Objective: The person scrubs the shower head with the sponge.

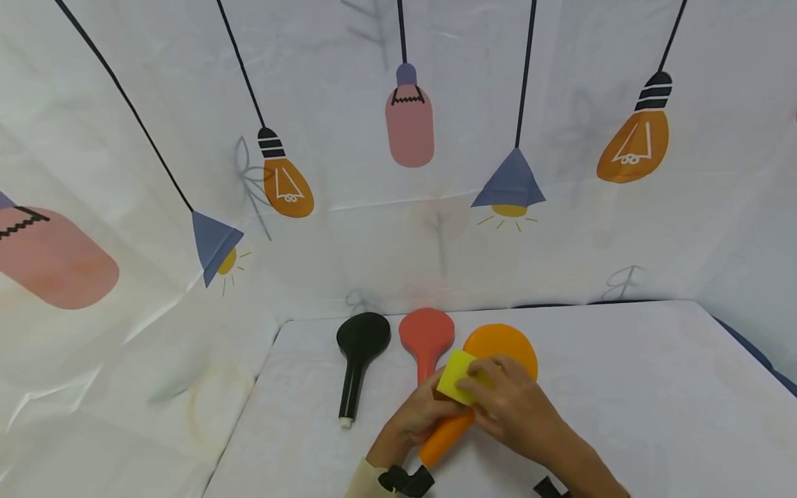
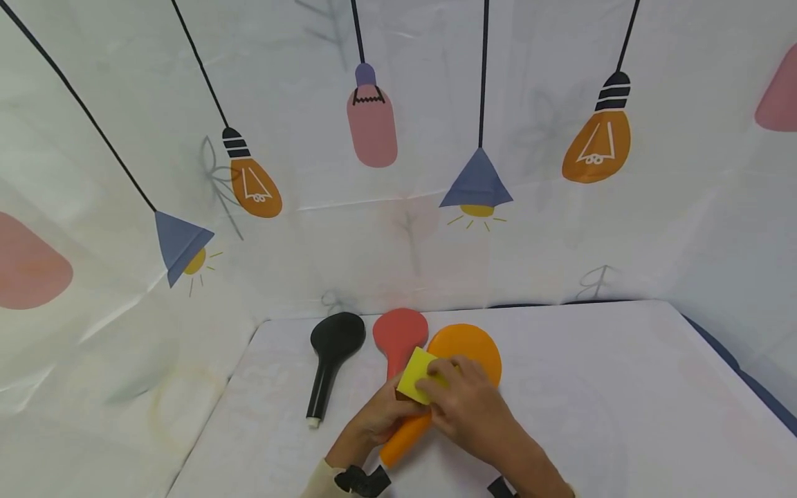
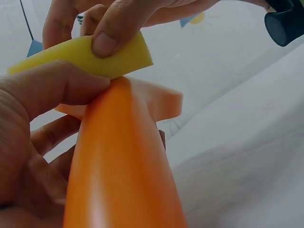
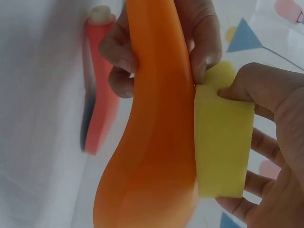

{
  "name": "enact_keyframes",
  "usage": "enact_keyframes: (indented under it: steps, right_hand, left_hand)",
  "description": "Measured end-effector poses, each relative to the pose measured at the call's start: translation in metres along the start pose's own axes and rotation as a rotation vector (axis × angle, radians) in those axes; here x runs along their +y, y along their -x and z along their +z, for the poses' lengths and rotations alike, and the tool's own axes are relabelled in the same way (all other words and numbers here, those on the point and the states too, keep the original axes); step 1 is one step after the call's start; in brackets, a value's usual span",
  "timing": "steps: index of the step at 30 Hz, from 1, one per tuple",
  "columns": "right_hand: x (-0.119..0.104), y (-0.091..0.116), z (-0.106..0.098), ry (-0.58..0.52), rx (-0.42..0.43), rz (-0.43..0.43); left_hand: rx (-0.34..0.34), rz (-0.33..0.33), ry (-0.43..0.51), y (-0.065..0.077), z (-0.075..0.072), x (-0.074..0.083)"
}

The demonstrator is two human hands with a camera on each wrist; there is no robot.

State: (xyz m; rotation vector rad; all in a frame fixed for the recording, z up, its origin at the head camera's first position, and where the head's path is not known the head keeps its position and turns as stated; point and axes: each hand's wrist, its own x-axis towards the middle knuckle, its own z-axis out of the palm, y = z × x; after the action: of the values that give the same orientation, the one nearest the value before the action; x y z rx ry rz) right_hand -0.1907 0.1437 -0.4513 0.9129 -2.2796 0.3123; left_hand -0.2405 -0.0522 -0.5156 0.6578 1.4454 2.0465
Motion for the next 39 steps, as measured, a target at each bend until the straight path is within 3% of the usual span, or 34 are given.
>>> enact_keyframes:
  steps: [4,13,24,30,39]
  right_hand:
    - [0.003,0.000,-0.002,0.001,0.012,0.025]
    - [0.023,0.002,-0.012,0.009,0.095,0.095]
    - [0.049,0.006,-0.034,0.038,0.064,0.352]
    - [0.054,0.008,-0.040,-0.011,0.038,0.455]
    - [0.052,0.009,-0.036,-0.040,-0.004,0.514]
  left_hand:
    - [-0.009,0.003,-0.010,0.000,0.000,0.001]
    - [0.036,-0.087,-0.078,0.001,0.002,0.001]
    - [-0.033,-0.099,-0.128,0.003,0.002,0.002]
    - [-0.040,-0.083,-0.078,0.004,0.000,0.002]
    - [0.012,-0.056,0.008,0.005,-0.002,0.004]
